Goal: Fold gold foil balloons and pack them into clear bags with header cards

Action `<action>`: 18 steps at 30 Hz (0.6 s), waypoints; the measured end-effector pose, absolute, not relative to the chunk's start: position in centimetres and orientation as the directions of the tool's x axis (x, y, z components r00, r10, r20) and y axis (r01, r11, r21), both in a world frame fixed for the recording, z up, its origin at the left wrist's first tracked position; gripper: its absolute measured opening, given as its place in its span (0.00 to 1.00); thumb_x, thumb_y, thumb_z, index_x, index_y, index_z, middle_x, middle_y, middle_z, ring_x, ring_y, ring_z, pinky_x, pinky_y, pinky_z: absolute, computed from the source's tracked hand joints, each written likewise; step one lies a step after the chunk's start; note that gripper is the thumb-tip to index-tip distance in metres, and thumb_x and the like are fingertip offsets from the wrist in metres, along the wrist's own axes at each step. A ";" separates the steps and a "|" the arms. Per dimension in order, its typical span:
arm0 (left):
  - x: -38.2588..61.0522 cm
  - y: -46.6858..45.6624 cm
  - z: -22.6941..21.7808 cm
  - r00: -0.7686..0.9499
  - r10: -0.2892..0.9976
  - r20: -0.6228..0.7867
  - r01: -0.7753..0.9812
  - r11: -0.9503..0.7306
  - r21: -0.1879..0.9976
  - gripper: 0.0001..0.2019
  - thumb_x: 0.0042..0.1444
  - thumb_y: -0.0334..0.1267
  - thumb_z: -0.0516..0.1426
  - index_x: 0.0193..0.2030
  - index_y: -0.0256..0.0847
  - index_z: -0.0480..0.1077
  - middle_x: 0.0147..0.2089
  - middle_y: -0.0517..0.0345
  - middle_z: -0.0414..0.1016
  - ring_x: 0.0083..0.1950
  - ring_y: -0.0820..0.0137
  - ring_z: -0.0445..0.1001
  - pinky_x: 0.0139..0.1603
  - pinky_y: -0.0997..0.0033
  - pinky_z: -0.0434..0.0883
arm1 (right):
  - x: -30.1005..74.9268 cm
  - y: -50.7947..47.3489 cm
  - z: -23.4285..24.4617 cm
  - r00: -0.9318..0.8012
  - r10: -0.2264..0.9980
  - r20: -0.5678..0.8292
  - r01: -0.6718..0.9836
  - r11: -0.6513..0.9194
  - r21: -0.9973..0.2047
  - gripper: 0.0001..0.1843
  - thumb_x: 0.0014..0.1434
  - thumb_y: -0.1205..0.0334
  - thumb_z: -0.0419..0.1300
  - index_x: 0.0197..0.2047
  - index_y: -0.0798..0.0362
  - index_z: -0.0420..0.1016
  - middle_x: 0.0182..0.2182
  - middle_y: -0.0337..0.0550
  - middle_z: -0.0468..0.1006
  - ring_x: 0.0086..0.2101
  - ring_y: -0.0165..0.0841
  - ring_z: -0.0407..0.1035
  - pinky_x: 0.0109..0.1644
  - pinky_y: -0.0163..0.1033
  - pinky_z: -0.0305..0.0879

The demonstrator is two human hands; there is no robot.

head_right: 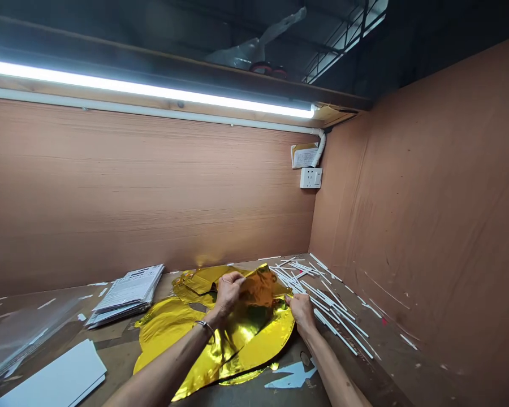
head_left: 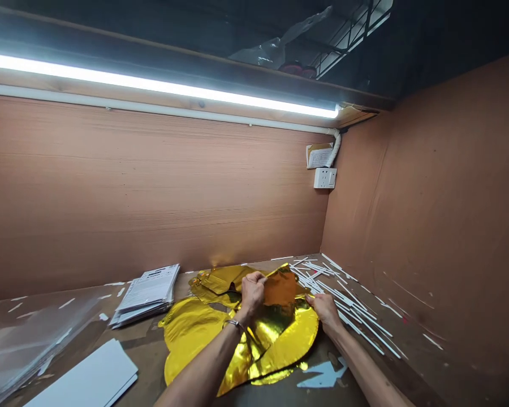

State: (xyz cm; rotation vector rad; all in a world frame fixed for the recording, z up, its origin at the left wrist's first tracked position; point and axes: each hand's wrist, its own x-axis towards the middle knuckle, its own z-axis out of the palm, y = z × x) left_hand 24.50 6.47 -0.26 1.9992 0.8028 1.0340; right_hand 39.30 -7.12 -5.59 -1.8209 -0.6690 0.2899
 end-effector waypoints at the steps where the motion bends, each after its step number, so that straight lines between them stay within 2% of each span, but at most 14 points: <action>1: 23.9 7.2 1.3 0.448 0.782 0.434 0.167 -0.550 0.818 0.09 0.45 0.33 0.51 0.20 0.37 0.69 0.18 0.63 0.66 0.23 0.75 0.64 0.25 0.79 0.58 | 39.3 -7.1 -5.5 0.818 0.564 0.114 0.306 -0.259 -0.916 0.13 0.57 0.56 0.52 0.37 0.58 0.69 0.33 0.39 0.72 0.30 0.28 0.68 0.32 0.35 0.67; 6: 19.6 10.7 11.9 0.233 0.744 0.626 0.065 -0.655 0.753 0.09 0.46 0.36 0.52 0.22 0.34 0.69 0.20 0.64 0.63 0.24 0.77 0.61 0.25 0.80 0.58 | 38.6 -6.9 -4.4 0.843 0.530 0.091 0.348 -0.408 -0.844 0.13 0.58 0.56 0.52 0.37 0.57 0.69 0.33 0.39 0.72 0.30 0.28 0.67 0.32 0.35 0.66; 9: 16.5 11.5 18.2 0.114 0.689 0.715 0.031 -0.722 0.691 0.12 0.49 0.40 0.52 0.27 0.32 0.70 0.22 0.63 0.63 0.25 0.77 0.61 0.25 0.80 0.58 | 37.9 -7.1 -3.4 0.844 0.513 0.158 0.416 -0.439 -0.796 0.14 0.56 0.54 0.53 0.32 0.57 0.70 0.27 0.38 0.72 0.26 0.27 0.67 0.29 0.34 0.64; 11: 14.6 11.2 21.1 0.059 0.650 0.758 0.026 -0.760 0.650 0.12 0.49 0.39 0.52 0.29 0.31 0.70 0.22 0.62 0.64 0.26 0.77 0.61 0.27 0.80 0.58 | 37.7 -7.4 -2.1 0.839 0.490 0.236 0.473 -0.444 -0.761 0.14 0.51 0.52 0.56 0.25 0.55 0.71 0.21 0.40 0.72 0.24 0.32 0.67 0.26 0.36 0.62; 13: 13.2 10.2 22.5 0.025 0.606 0.795 0.030 -0.796 0.605 0.11 0.49 0.37 0.52 0.28 0.30 0.71 0.21 0.62 0.65 0.25 0.77 0.61 0.27 0.79 0.58 | 37.5 -7.9 0.5 0.828 0.455 0.328 0.530 -0.444 -0.722 0.13 0.45 0.51 0.60 0.23 0.54 0.72 0.20 0.46 0.73 0.25 0.41 0.68 0.25 0.41 0.60; 15: 12.2 8.7 22.4 0.026 0.560 0.828 0.042 -0.828 0.559 0.10 0.49 0.35 0.52 0.27 0.31 0.71 0.20 0.62 0.65 0.24 0.76 0.62 0.26 0.79 0.58 | 36.4 -8.7 4.9 0.791 0.416 0.448 0.605 -0.424 -0.674 0.16 0.44 0.50 0.59 0.32 0.54 0.73 0.30 0.53 0.75 0.33 0.48 0.68 0.31 0.45 0.61; 16: 11.9 7.8 21.9 0.041 0.541 0.840 0.048 -0.841 0.539 0.10 0.49 0.35 0.52 0.26 0.32 0.71 0.19 0.62 0.65 0.24 0.76 0.62 0.26 0.79 0.58 | 35.3 -9.2 7.7 0.752 0.398 0.526 0.658 -0.398 -0.639 0.21 0.46 0.50 0.58 0.41 0.54 0.71 0.39 0.55 0.73 0.39 0.48 0.66 0.36 0.47 0.61; 17: 11.7 6.9 21.3 0.063 0.527 0.847 0.054 -0.850 0.525 0.09 0.49 0.35 0.52 0.26 0.33 0.71 0.19 0.62 0.66 0.24 0.76 0.63 0.25 0.79 0.58 | 33.8 -9.8 10.9 0.665 0.376 0.646 0.747 -0.346 -0.568 0.26 0.48 0.49 0.57 0.48 0.53 0.66 0.47 0.52 0.69 0.45 0.46 0.62 0.43 0.46 0.59; 18: 11.5 5.9 20.5 0.091 0.521 0.849 0.062 -0.853 0.517 0.09 0.50 0.35 0.52 0.26 0.34 0.71 0.19 0.62 0.67 0.23 0.76 0.63 0.25 0.79 0.57 | 32.0 -10.3 14.1 0.419 0.331 0.846 0.902 -0.256 -0.347 0.28 0.49 0.50 0.57 0.51 0.54 0.63 0.50 0.52 0.66 0.49 0.46 0.59 0.47 0.47 0.56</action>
